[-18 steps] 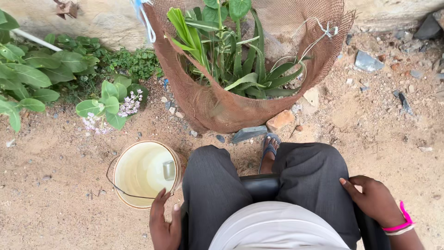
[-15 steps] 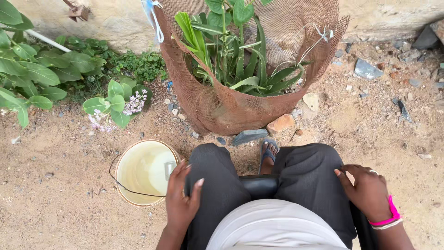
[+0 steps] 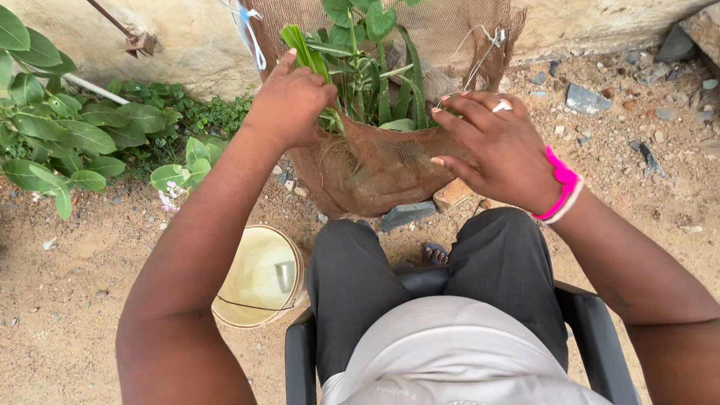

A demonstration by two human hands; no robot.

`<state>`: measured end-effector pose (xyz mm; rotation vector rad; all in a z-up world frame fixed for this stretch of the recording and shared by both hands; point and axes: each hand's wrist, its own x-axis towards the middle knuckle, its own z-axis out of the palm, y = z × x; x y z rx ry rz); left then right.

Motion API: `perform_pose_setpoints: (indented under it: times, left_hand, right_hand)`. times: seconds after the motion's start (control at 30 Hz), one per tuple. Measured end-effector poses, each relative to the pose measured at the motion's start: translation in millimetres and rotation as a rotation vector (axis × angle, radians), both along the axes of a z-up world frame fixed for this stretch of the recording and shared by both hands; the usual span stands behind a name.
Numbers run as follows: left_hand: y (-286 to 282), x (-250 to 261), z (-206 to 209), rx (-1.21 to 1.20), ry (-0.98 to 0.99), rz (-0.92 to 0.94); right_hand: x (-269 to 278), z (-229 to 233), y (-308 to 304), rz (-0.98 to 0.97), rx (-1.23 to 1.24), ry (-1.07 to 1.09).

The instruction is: The person waters plants inside a mesh enclosure by dipping a metal cup into a bucket and pouring water over the foliage. They also handle and adjust the mesh and its securing wire.

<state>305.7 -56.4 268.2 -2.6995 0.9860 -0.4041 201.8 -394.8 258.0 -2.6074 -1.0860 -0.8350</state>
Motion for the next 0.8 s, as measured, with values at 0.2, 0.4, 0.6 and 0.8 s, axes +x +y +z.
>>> perform_pose_setpoints:
  times: [0.2, 0.4, 0.6, 0.8]
  left_hand:
    - [7, 7, -27, -0.136, -0.111, -0.119]
    - [2, -4, -21, -0.079, -0.006, -0.051]
    - [2, -8, -14, -0.217, -0.043, -0.067]
    - [-15, -24, -24, -0.455, -0.122, -0.193]
  right_hand:
    - [47, -21, 30, -0.007, -0.076, -0.024]
    - [55, -25, 18, 0.026, -0.086, 0.065]
    - [49, -19, 7, 0.184, 0.038, 0.027]
    - [31, -40, 1, 0.176, 0.355, -0.213]
